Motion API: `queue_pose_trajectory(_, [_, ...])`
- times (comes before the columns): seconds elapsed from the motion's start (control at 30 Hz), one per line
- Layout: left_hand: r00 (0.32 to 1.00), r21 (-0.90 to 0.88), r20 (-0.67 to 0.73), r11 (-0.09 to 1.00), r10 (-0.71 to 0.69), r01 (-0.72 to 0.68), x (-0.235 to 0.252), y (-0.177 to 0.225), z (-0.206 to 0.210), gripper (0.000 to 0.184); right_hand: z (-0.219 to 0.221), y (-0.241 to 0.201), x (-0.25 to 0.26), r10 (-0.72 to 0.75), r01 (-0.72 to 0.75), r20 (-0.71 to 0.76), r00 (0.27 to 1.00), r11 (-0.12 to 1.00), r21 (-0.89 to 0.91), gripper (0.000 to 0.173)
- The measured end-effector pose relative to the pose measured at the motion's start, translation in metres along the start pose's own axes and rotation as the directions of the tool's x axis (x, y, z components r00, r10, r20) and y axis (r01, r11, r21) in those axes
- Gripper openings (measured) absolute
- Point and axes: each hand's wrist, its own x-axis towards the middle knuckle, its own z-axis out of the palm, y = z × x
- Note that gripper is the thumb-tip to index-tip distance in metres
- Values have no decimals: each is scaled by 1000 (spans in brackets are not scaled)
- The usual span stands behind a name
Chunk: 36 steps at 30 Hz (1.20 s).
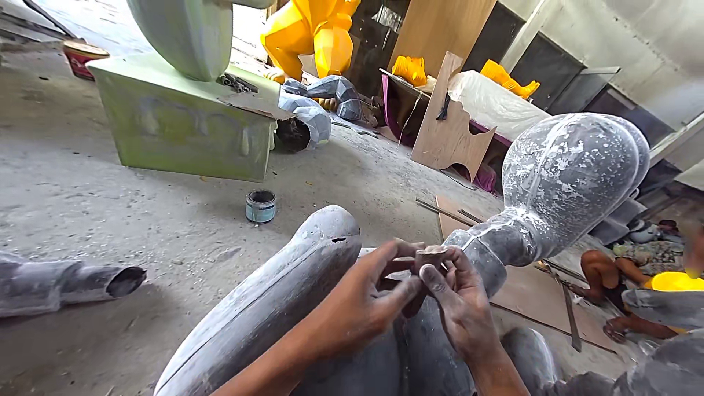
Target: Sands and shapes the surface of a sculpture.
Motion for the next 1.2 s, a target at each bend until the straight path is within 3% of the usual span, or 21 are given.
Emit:
queue_pose_trajectory(0.07, [998, -69, -32, 996, -61, 59, 1, -1, -4, 10, -10, -1, -3, 13, -11, -118, 993, 1000, 20, 24])
queue_pose_trajectory(0.1, [996, -107, 5, 990, -88, 88, 1, 0, -6, 9, -17, -2, -4, 26, -19, -151, 988, 999, 49, 23])
queue_pose_trajectory(0.17, [985, -189, 113, 971, -130, 149, -1, 1, -5, 23, -24, -5, -10, 58, -33, -145, 988, 985, 168, 21])
queue_pose_trajectory(0.27, [973, -165, 182, 971, -141, 172, -4, -6, 0, 47, -22, -6, -18, 47, -37, -35, 998, 969, 245, 24])
queue_pose_trajectory(0.4, [963, -110, 241, 982, -122, 152, -5, -6, -1, 32, -12, -6, -19, 61, -47, -91, 994, 988, 148, 26])
queue_pose_trajectory(0.53, [974, -144, 135, 969, -184, 203, -8, -10, -1, 21, -6, 2, -20, 81, -68, -116, 990, 992, 110, 32])
queue_pose_trajectory(0.73, [955, -366, 222, 890, -198, 270, -9, 5, -5, 29, -24, 17, -31, 90, -147, 133, 987, 843, 518, 31])
queue_pose_trajectory(0.87, [958, -446, 284, 881, -32, 161, -11, 0, -1, 25, -19, 21, -31, 96, -194, 208, 973, 826, 529, 29])
queue_pose_trajectory(1.0, [987, -299, 155, 954, 34, 14, -14, -12, 7, 29, -13, 19, -27, 192, -262, 219, 957, 897, 356, 27])
queue_pose_trajectory(1.1, [985, -239, 162, 971, 58, -18, -12, -13, 9, 31, -26, 4, -15, 187, -165, 208, 960, 979, -120, 41])
queue_pose_trajectory(1.13, [987, -223, 156, 975, 42, -6, -12, -13, 11, 30, -35, -4, -7, 160, -100, 168, 973, 942, -319, 40])
queue_pose_trajectory(1.2, [992, -194, 123, 980, -22, 46, -12, -16, 10, 30, -61, -22, 12, 59, 10, 78, 995, 732, -681, 33])
